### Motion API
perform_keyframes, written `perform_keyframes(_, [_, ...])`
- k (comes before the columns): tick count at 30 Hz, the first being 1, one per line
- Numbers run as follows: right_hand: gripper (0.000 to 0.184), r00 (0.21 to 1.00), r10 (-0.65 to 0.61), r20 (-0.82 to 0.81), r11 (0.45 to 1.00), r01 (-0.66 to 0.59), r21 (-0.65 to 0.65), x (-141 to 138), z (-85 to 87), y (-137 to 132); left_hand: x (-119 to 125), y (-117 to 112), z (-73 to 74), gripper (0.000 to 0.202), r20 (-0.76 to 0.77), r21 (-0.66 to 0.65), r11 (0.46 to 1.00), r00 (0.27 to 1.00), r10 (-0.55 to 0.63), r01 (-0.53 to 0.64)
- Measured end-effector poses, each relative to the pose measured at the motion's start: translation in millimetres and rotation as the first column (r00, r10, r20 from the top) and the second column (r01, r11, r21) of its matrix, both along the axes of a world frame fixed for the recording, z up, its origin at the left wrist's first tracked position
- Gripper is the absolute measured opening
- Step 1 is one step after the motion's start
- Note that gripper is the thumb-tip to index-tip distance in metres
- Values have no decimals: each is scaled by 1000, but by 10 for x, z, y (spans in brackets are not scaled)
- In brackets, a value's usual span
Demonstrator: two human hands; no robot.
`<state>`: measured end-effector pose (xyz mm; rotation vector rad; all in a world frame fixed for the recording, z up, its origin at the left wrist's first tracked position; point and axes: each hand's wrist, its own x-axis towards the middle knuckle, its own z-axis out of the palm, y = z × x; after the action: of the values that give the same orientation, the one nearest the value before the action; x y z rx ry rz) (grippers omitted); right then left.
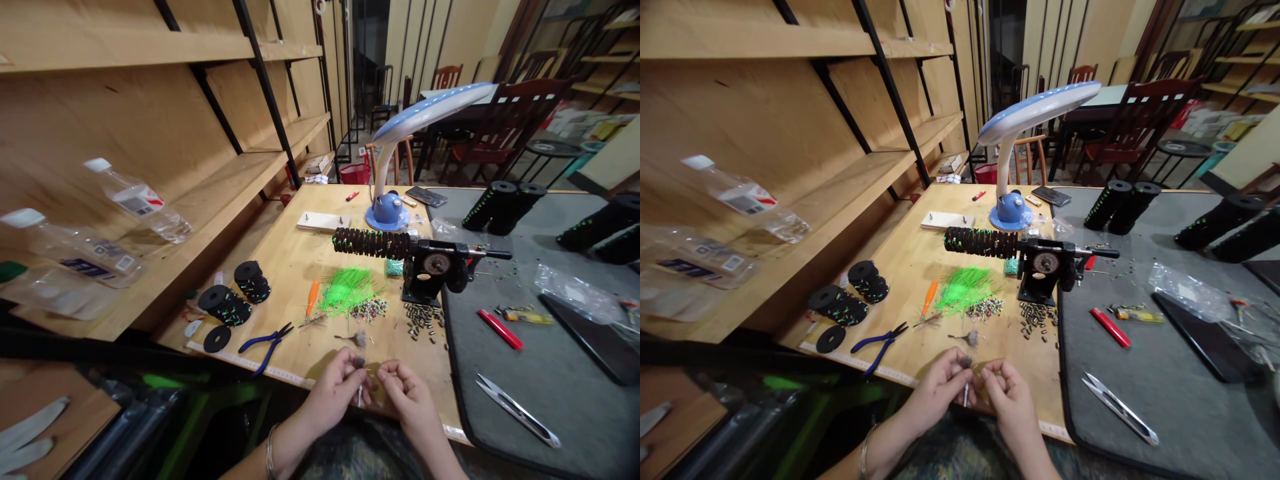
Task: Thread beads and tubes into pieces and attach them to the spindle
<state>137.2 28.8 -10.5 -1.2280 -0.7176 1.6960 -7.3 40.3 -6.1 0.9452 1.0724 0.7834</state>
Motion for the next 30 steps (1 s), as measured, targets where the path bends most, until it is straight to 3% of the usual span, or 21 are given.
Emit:
perform_keyframes(8, [48,986,-47,-159,996,34,-84,-42,-39,-7,23,-26,-70,35,-21,-8,999,999,31,-31])
perform_keyframes(18, [49,989,-133,-62,990,129,-63,-61,13,17,23,-39,-110,34,-46,-16,998,997,54,-55])
perform_keyframes(30, [53,985,-87,149,996,80,48,-74,-69,-21,35,-65,-105,24,-133,82,996,990,42,-32])
